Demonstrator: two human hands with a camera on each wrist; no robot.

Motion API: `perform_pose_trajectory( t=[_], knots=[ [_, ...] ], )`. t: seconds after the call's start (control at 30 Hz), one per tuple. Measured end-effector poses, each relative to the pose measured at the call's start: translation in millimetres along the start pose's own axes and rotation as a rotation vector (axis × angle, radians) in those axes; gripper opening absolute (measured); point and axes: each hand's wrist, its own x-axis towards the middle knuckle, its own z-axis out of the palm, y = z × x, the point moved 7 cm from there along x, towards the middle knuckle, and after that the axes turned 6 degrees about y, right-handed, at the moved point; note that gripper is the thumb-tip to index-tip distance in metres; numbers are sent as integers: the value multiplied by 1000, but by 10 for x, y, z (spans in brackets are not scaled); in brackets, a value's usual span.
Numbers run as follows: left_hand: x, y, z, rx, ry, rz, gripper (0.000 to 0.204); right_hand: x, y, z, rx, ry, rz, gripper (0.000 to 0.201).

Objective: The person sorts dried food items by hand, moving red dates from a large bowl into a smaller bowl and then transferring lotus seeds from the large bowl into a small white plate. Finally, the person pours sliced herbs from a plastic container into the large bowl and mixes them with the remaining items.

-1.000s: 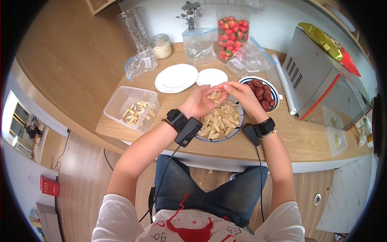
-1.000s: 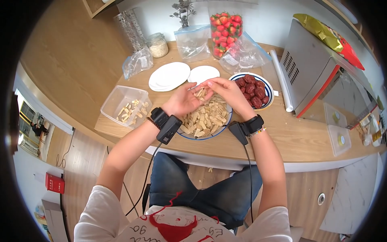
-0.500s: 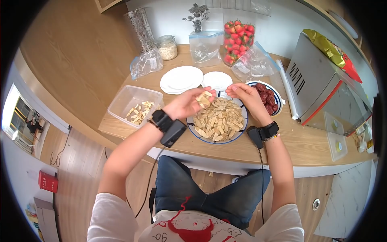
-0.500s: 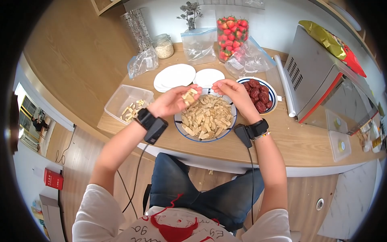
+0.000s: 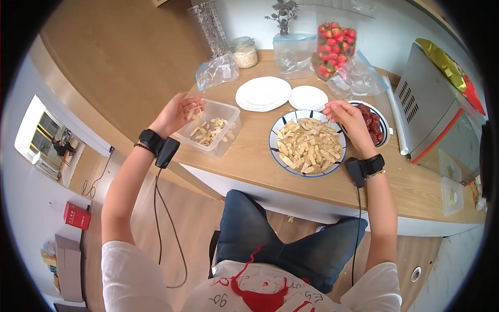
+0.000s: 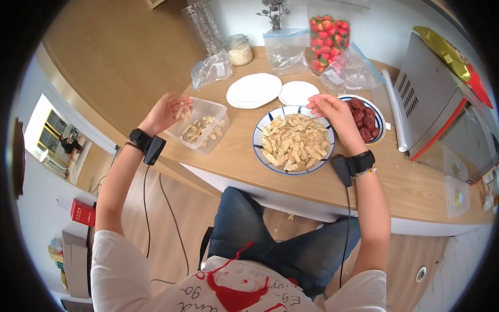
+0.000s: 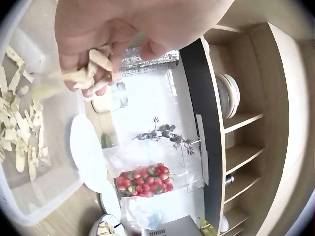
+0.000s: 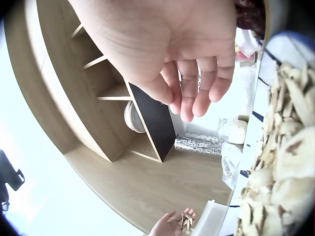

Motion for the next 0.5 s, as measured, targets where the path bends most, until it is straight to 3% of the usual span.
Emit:
perform_pose_trajectory(
  t=[0.13, 0.23, 0.33, 0.43, 0.5],
  knots=[
    [-16, 113, -11, 179, 59, 24, 47, 19, 47, -29, -5, -9, 5, 26],
    [-34, 264, 95, 327, 100, 175, 47, 12, 36, -30, -3, -4, 19, 26],
    [17, 309, 460, 335, 21, 264, 41, -14, 3, 3, -42, -42, 47, 26],
    [-17, 132, 1099, 447, -219, 249, 34, -113, -24, 182, -169, -285, 28, 28],
    [-58, -29, 1508, 714, -320, 310, 33, -215, -64, 294, -386, -425, -9, 35]
  ],
)
